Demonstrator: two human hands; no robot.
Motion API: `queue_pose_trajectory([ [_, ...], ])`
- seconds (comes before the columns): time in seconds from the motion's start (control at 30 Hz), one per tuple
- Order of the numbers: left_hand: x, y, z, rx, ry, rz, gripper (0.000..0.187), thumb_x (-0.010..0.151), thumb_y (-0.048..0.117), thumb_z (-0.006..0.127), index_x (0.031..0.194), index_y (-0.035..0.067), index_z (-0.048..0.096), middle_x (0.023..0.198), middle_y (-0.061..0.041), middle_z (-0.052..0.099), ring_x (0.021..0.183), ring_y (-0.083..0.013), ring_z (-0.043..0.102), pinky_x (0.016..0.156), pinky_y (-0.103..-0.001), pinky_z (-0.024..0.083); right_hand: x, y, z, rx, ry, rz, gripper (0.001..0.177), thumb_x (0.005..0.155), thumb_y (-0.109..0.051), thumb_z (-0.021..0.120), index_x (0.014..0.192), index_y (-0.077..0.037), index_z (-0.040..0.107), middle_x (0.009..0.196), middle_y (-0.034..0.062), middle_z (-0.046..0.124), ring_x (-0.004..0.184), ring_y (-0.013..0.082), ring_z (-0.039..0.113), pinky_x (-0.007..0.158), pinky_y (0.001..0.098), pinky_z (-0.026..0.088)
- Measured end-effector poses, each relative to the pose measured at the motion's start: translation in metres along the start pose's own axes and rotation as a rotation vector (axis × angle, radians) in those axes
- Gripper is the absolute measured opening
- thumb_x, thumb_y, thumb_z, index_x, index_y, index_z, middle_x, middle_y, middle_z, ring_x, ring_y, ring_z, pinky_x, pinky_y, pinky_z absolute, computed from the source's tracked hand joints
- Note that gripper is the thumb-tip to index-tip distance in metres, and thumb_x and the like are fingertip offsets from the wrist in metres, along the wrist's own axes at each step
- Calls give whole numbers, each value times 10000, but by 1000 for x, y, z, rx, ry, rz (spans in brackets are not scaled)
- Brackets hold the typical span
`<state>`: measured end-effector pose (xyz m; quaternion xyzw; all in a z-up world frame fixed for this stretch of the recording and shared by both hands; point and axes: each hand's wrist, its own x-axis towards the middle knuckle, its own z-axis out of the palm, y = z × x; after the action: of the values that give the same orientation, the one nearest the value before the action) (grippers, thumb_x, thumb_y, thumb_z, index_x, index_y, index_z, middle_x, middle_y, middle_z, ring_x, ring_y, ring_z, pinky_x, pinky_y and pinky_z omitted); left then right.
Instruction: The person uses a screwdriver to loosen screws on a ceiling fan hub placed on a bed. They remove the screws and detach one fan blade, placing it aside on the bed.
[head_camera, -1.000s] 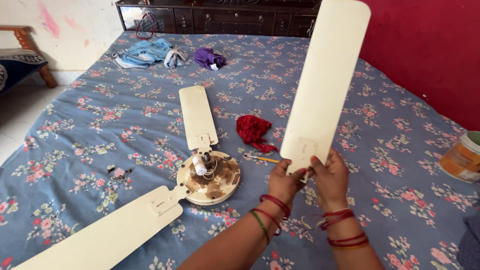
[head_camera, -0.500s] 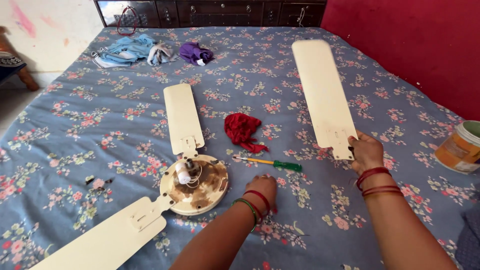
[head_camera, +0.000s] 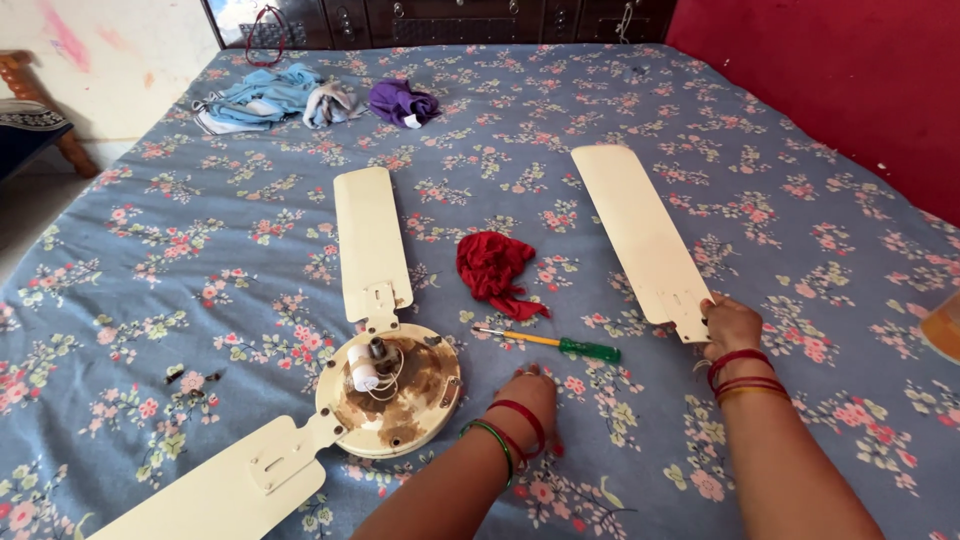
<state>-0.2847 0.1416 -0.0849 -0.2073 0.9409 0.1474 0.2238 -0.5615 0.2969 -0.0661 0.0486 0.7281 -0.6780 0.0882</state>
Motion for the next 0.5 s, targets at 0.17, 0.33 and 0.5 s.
queue_pose_trajectory([
  [0.17, 2, 1, 0, -28, -26, -25, 1249, 631, 418, 983, 1620, 125, 279, 1738, -101, 49, 1585, -336, 131, 1186, -578, 365, 11, 18, 6, -84, 9, -9, 278, 997, -69, 653, 1265, -40, 724, 1122, 74, 740, 862, 150, 660, 682, 334, 505],
  [0.33, 6, 1, -1, -39, -56, -35, 1260, 621, 409, 983, 1626, 154, 268, 1744, -89, 20, 1591, -337, 101, 1183, -592, 371, 28, 39, 6, -27, 5, -17, 265, 994, -48, 658, 1243, 31, 702, 1134, 108, 741, 883, 164, 683, 766, 318, 549],
  [0.5, 9, 2, -3, -15, -93, -28, 1259, 635, 433, 973, 1630, 164, 250, 1744, -93, -6, 1593, -347, 72, 1187, -606, 357, 36, 45, 6, -75, 11, -51, 247, 976, -32, 670, 1211, 27, 718, 1124, 121, 749, 900, 168, 682, 782, 302, 545],
])
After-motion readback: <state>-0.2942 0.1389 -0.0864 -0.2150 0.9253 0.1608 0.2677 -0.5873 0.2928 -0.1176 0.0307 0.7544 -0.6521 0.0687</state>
